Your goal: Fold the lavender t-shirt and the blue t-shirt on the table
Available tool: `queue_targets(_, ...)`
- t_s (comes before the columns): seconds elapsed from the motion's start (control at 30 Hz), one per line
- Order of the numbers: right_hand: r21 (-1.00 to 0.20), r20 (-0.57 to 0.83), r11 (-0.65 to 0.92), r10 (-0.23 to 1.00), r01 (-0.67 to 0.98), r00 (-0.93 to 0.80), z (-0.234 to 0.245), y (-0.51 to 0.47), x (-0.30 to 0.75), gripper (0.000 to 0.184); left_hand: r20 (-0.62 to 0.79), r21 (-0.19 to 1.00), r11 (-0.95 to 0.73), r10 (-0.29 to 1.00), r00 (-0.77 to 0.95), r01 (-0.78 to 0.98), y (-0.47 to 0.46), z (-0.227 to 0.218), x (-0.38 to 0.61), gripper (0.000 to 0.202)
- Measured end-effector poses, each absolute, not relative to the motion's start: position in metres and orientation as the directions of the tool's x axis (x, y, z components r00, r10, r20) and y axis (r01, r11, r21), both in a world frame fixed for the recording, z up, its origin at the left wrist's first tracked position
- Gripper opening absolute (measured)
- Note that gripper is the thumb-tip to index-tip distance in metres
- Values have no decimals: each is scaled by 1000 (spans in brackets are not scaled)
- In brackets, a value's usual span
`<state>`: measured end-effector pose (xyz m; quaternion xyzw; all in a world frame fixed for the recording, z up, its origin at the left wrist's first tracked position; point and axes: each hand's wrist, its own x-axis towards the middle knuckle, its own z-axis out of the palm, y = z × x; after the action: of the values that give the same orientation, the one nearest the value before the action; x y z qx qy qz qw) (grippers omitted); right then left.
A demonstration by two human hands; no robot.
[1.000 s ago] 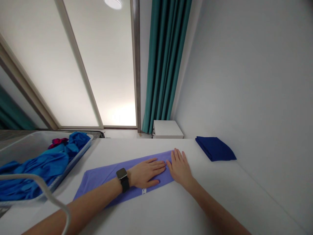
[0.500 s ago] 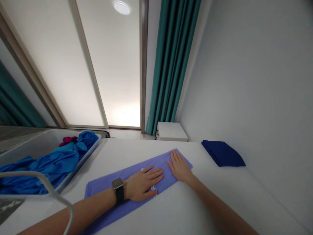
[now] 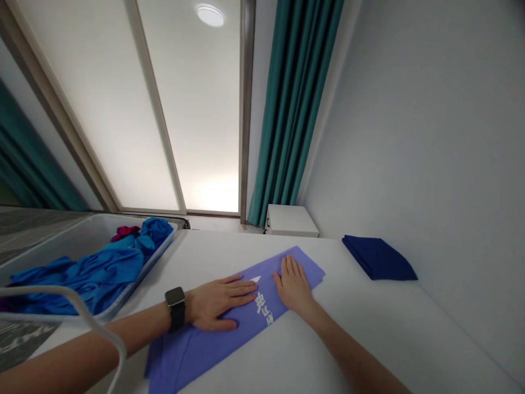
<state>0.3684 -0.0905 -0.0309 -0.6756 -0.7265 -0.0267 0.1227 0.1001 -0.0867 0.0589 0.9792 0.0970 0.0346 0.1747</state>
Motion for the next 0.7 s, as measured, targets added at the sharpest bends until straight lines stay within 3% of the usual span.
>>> queue_targets(0.1,-106,198,93,978,990,-71,-30,-86,367,64,26,342,-916,230,973,207,-95,54,94,73)
queue_targets(0.33,-52,123,313,944,948,-305,-23,-51,384,67,64,295,-875,419,906,384,-123,36,108,69)
queue_targets(0.5,-44,97,380,922,924,-375,-18,-36,385,68,49,304,-828,507,860,471,-133,27,119,71)
queue_targets(0.6,-45,108,342,936,939,-336,-14,-41,380,66,56,318,-837,486,872,446,-129,32,118,69)
queue_targets(0.7,-69,110,166,981,984,-158,-15,-52,368,66,83,326,-879,394,915,349,-116,41,111,68)
